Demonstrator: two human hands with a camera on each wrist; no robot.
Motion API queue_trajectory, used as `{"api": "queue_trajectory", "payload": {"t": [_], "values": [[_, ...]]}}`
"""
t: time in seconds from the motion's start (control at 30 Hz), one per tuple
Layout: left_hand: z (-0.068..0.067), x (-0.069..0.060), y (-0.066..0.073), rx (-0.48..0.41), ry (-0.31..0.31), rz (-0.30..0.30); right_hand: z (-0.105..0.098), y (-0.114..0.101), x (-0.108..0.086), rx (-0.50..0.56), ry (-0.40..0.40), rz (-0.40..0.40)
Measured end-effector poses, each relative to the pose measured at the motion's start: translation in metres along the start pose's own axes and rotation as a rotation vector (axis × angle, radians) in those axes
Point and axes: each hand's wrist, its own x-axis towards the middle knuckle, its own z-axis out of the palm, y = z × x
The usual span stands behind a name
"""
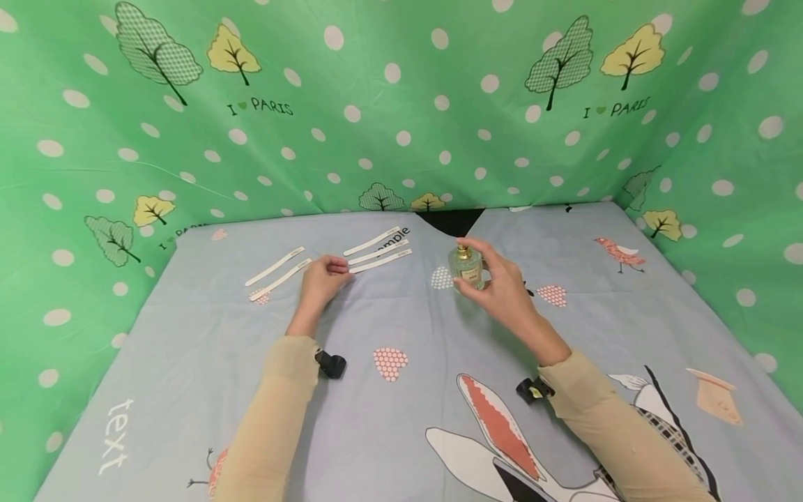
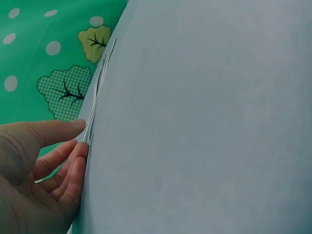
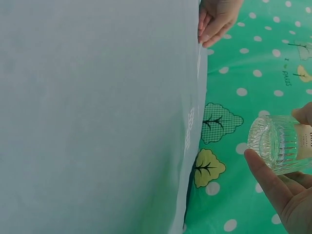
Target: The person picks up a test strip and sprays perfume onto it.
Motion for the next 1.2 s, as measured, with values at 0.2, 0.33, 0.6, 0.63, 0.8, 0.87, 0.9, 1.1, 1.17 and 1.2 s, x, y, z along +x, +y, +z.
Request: {"api": "queue_trajectory", "payload": {"t": [0.2, 0.33, 0.6, 0.63, 0.8, 0.87, 0.9, 1.1, 1.17, 1.2], "values": [[-0.0013, -0.002, 0.0035, 0.024, -0.008, -0.028, 0.0008, 0.0005, 0.0001, 0.009, 0.004, -0.006], [-0.0012, -0.0017, 0.0035, 0.04, -0.002, -0.032, 0.0017, 0.0003, 0.0002, 0.007, 0.007, -0.013], [0.0036, -0.0005, 0.0058, 0.081, 0.032, -0.022, 0.0029, -0.001, 0.0004, -0.002, 0.002, -0.01], [0.0043, -0.0006, 0.0063, 0.088, 0.037, -0.016, 0.0031, -0.0008, 0.0004, -0.004, -0.001, -0.008], [0.0067, 0.0, 0.0065, 0.107, 0.048, 0.01, 0.0039, -0.0001, 0.0003, -0.017, -0.004, -0.001], [0.0072, -0.0002, 0.0067, 0.111, 0.048, 0.018, 0.0041, -0.0001, 0.0003, -0.019, -0.004, -0.001], [0.0075, -0.0004, 0.0071, 0.112, 0.048, 0.022, 0.0041, -0.0002, 0.0003, -0.02, -0.005, -0.003], [0.0073, -0.002, 0.0091, 0.102, 0.055, 0.038, 0.0047, 0.0004, 0.0008, -0.021, -0.008, -0.01], [0.0065, -0.0021, 0.0087, 0.098, 0.062, 0.034, 0.0051, 0.0006, 0.001, -0.02, -0.007, -0.014], [0.0059, -0.0023, 0.0086, 0.099, 0.065, 0.032, 0.0054, 0.0007, 0.0011, -0.02, -0.006, -0.017]]}}
